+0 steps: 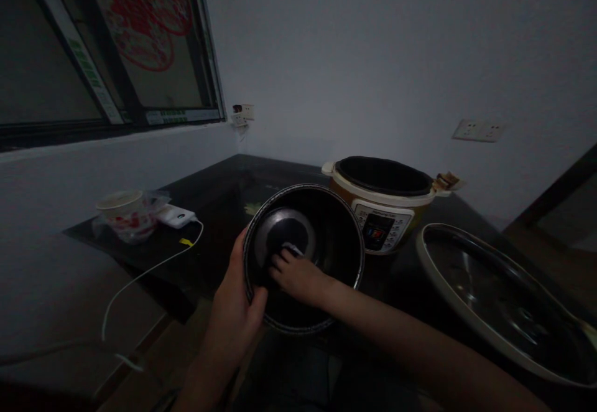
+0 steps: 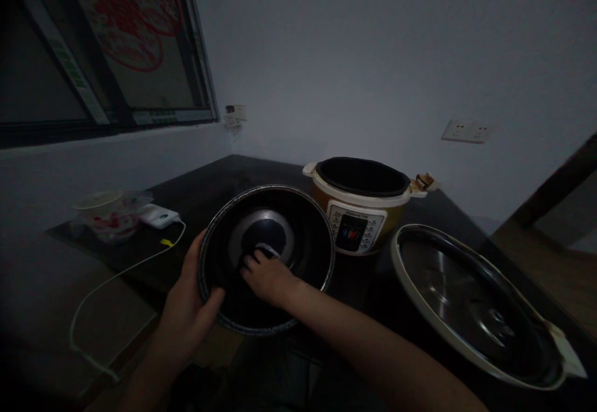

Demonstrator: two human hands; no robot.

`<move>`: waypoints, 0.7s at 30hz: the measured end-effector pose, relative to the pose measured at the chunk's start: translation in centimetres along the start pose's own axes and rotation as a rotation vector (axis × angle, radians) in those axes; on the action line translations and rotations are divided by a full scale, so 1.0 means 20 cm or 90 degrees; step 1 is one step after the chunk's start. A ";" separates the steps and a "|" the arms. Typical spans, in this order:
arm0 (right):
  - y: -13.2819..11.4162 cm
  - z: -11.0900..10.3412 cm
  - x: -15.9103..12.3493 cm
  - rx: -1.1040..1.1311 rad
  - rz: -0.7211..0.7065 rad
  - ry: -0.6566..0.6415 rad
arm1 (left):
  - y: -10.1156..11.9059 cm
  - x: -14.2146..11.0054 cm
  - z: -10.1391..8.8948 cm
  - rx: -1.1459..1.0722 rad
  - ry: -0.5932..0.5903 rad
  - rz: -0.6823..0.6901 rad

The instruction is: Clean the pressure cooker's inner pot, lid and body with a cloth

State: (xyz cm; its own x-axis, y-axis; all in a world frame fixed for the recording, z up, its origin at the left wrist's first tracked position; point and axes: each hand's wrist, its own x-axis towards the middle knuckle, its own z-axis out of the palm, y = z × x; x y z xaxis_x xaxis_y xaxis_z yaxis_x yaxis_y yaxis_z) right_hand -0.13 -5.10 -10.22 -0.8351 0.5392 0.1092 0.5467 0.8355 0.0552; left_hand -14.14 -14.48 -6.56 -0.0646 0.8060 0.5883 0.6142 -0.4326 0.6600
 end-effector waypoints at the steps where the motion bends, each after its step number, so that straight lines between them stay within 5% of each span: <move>1: -0.01 0.00 -0.01 0.003 -0.010 -0.006 | 0.00 0.00 0.00 0.004 -0.001 0.001; 14: 0.38 -0.18 0.03 0.101 0.262 0.025 | 0.03 0.02 -0.01 -0.039 -0.038 0.030; 21: 0.23 -0.10 -0.08 0.169 0.229 -0.040 | 0.02 0.02 -0.01 -0.056 -0.025 0.001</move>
State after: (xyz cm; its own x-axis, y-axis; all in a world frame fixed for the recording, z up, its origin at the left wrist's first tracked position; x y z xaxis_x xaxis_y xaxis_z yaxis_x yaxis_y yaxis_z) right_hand 3.89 -2.34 -8.09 -0.6008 0.7993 0.0144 0.7752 0.5870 -0.2335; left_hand -14.06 -14.48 -6.01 -0.0317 0.8198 0.5717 0.5429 -0.4661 0.6985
